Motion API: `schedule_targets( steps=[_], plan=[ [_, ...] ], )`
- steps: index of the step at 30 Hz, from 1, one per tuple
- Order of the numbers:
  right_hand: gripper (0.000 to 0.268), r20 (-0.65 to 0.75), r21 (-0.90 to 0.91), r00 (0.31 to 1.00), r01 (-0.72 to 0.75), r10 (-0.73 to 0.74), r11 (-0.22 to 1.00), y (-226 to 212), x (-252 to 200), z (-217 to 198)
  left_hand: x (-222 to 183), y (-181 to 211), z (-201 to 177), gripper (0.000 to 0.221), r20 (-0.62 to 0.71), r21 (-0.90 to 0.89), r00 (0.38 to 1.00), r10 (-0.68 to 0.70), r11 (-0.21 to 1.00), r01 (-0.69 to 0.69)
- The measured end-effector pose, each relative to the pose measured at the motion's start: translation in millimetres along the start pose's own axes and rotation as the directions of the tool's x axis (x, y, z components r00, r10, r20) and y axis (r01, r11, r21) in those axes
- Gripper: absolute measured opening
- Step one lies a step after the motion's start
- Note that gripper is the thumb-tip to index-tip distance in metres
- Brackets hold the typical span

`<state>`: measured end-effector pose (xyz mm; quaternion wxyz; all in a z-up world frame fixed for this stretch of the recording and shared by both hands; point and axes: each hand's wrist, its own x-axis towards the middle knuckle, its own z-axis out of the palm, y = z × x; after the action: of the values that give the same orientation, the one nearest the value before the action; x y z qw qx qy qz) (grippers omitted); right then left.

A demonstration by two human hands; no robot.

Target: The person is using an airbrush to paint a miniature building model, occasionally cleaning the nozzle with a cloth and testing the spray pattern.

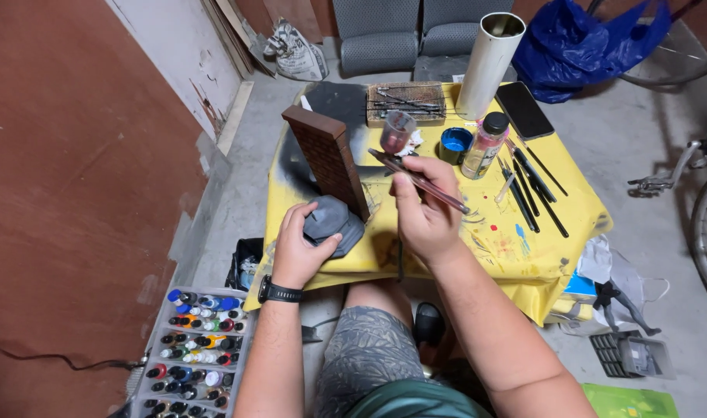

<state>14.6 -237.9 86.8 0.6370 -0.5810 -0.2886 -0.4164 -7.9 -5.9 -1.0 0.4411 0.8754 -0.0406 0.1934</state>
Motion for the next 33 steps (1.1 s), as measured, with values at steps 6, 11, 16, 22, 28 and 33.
schedule_targets(
  steps=[6,11,16,22,28,33],
  plan=[
    [0.024,-0.05,0.001,0.993,-0.104,0.104,0.995,22.9,-31.2,-39.0,5.6,-17.1,-3.3,0.068,0.041,-0.127,0.998,-0.054,0.99,0.059],
    [0.024,-0.055,-0.059,0.988,-0.149,0.146,0.987,20.0,-51.3,-57.4,11.8,-38.6,-3.8,0.066,0.15,-0.354,0.987,-0.057,0.929,0.108],
    [0.024,-0.045,-0.11,0.985,-0.171,0.167,0.979,6.8,-62.1,-60.6,13.9,-47.9,-2.2,0.069,0.223,-0.45,0.975,0.014,0.889,0.09],
    [0.022,-0.08,-0.098,0.963,-0.266,0.258,0.959,9.4,-77.6,-64.4,9.9,-58.3,-0.2,0.072,0.207,-0.427,0.963,0.176,0.901,-0.073],
    [0.023,-0.082,-0.119,0.963,-0.266,0.257,0.957,14.4,-82.4,-74.8,7.9,-45.6,-3.2,0.077,0.172,-0.332,0.955,0.241,0.927,-0.174],
    [0.023,-0.104,-0.147,0.954,-0.293,0.28,0.945,23.8,-89.8,-82.6,5.6,-23.3,-5.6,0.077,0.144,-0.091,0.969,0.201,0.978,-0.189]
  ],
)
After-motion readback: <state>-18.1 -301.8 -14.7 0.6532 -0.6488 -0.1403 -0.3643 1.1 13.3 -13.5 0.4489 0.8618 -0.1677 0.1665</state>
